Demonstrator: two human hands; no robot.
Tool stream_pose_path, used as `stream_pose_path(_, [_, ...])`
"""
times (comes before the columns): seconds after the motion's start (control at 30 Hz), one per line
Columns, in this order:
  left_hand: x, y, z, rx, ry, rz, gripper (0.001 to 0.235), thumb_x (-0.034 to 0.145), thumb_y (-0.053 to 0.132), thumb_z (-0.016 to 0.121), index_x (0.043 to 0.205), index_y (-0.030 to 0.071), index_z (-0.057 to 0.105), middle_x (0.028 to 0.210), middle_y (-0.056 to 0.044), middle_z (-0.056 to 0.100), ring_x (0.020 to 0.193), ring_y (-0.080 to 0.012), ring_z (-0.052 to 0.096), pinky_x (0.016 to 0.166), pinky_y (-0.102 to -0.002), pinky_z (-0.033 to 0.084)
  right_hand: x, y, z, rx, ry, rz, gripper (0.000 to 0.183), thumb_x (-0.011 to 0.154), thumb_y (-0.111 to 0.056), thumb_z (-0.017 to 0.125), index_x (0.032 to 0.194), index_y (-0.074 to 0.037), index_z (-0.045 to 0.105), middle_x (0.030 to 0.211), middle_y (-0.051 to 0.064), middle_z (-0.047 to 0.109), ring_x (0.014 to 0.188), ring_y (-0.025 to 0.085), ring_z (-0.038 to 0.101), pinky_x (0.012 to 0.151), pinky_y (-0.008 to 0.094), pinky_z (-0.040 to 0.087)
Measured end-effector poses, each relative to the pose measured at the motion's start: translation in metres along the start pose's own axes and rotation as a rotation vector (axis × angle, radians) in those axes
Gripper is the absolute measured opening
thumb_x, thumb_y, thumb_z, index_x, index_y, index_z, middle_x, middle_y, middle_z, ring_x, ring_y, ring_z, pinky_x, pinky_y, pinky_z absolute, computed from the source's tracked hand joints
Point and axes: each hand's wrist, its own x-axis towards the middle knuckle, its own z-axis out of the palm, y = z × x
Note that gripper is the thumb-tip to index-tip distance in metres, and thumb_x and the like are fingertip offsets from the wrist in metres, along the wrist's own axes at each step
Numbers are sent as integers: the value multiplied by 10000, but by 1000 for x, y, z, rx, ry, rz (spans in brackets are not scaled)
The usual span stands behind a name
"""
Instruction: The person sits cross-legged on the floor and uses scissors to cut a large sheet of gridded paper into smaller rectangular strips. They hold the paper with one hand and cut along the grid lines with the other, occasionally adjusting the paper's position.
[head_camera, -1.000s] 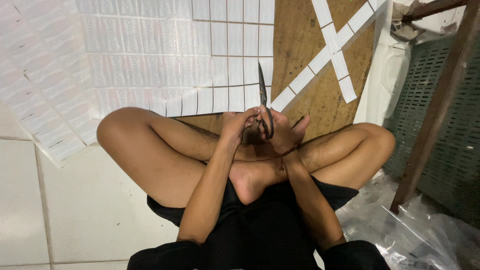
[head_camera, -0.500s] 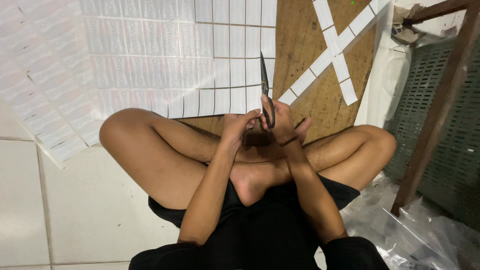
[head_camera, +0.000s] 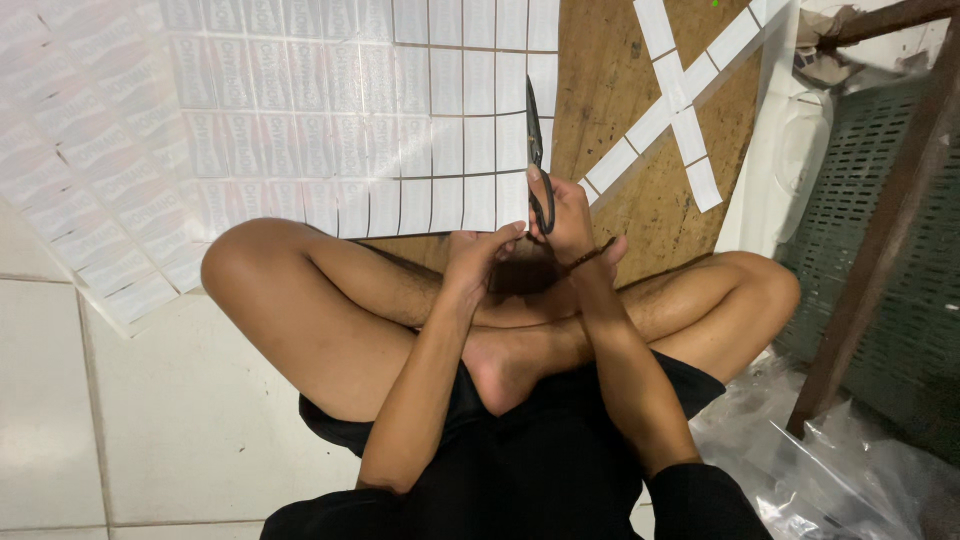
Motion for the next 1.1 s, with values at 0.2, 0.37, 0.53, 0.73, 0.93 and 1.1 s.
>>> stream_pose_path(0.2, [-2, 1, -1, 19, 27, -17, 276, 670, 105, 886, 605, -31, 655, 496, -91, 596, 427, -98, 538, 474, -205, 453, 11, -3, -1, 18, 6, 16, 435, 1001, -336, 620, 677, -48, 583, 468, 84, 527, 333, 119, 516, 273, 209, 398])
stream_pose_path(0.37, [1, -1, -3, 12, 22, -30, 280, 662, 93, 890, 591, -45, 657, 496, -102, 605, 429, -119, 563, 468, -209, 443, 22, -5, -2, 11, -18, 2, 424, 1004, -349, 619, 706, -48, 597, 476, 72, 529, 343, 107, 528, 281, 194, 402])
stream_pose_path(0.53, [1, -2, -3, 27, 22, -31, 276, 663, 97, 889, 586, -28, 655, 504, -97, 612, 439, -122, 573, 465, -202, 442, 30, -16, 0, -19, -8, -6, 417, 1000, -358, 625, 715, -55, 602, 474, 70, 532, 344, 110, 531, 279, 200, 403])
stream_pose_path(0.73, [7, -9, -8, 62, 20, -36, 291, 667, 109, 893, 546, -6, 654, 476, -81, 595, 416, -106, 554, 459, -199, 432, 40, -29, 2, -52, -13, -20, 435, 1003, -381, 616, 696, -74, 591, 474, 61, 535, 347, 110, 531, 282, 201, 401])
stream_pose_path(0.93, [12, -12, -9, 134, 9, -66, 326, 718, 175, 848, 498, 62, 635, 437, -38, 554, 385, -66, 487, 452, -147, 351, 50, -33, 4, -75, -11, -48, 446, 998, -410, 615, 689, -91, 579, 475, 55, 537, 356, 102, 535, 295, 195, 408])
stream_pose_path(1.1, [24, -35, -21, 139, 10, -105, 313, 730, 180, 854, 519, 52, 662, 463, -33, 592, 420, -63, 522, 488, -143, 384, 61, -35, 6, -85, -12, -59, 455, 1007, -410, 599, 677, -99, 574, 468, 38, 538, 351, 90, 531, 288, 186, 398])
